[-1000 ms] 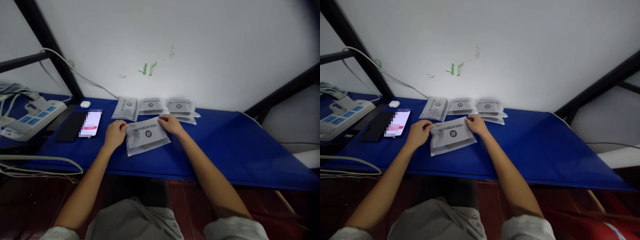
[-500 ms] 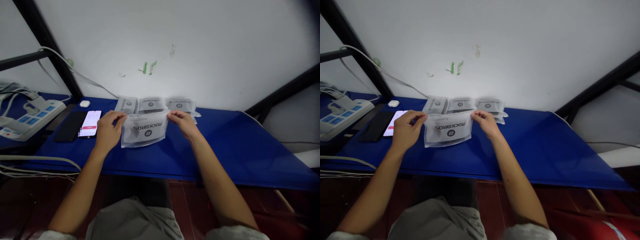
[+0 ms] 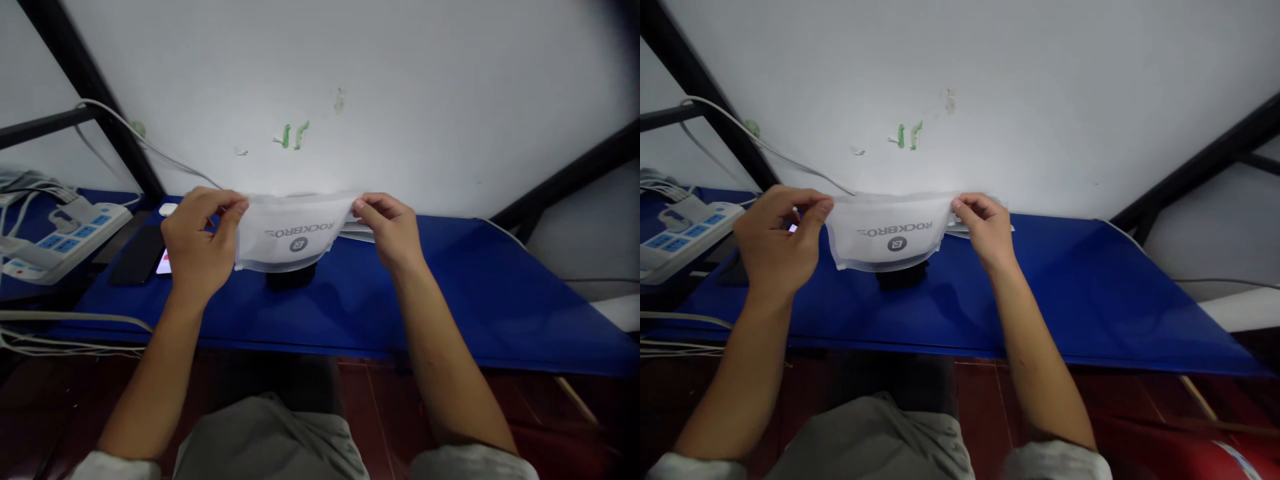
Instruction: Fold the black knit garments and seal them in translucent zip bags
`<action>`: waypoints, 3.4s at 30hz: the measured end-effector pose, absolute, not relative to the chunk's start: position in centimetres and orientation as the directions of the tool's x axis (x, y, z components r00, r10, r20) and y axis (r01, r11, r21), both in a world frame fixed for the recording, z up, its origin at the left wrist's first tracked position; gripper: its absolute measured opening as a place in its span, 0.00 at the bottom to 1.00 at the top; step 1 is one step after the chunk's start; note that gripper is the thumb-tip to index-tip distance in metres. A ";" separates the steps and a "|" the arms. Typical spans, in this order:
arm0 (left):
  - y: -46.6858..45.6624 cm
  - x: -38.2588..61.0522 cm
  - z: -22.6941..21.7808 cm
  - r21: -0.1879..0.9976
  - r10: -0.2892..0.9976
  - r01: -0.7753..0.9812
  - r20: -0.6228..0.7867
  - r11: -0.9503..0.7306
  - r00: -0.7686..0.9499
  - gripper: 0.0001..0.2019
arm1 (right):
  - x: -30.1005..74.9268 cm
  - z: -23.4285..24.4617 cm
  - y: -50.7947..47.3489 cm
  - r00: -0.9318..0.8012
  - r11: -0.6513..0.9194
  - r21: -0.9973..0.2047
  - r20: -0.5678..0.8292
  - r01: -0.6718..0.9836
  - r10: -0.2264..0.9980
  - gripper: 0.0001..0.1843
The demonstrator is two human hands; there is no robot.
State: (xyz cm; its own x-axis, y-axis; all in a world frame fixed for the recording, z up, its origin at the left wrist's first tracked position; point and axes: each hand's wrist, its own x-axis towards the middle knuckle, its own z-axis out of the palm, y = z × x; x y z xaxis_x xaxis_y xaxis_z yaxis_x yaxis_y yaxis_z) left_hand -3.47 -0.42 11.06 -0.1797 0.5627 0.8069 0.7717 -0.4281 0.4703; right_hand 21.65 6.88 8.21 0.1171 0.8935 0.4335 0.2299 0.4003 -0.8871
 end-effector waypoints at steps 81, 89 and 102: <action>-1.5 0.8 -0.4 0.296 0.866 0.834 0.345 -0.466 0.362 0.14 | 18.8 0.9 2.5 -0.349 0.438 -0.412 0.276 0.799 0.896 0.18; -1.4 0.1 0.1 0.286 0.868 0.851 0.376 -0.440 0.323 0.18 | 20.0 1.7 0.8 -0.303 0.472 -0.447 0.398 0.760 0.866 0.19; -1.0 1.0 0.1 0.308 0.839 0.797 0.360 -0.519 0.408 0.13 | 21.2 0.6 0.7 -0.442 0.566 -0.450 0.357 0.691 0.823 0.16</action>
State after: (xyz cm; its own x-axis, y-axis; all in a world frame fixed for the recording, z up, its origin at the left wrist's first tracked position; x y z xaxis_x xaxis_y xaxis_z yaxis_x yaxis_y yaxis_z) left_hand 1.01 -1.04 0.07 0.4079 0.8393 0.3595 0.7973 -0.5193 0.3077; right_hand 21.18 0.74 0.59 -0.4418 0.8231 0.3569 0.6907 0.5659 -0.4502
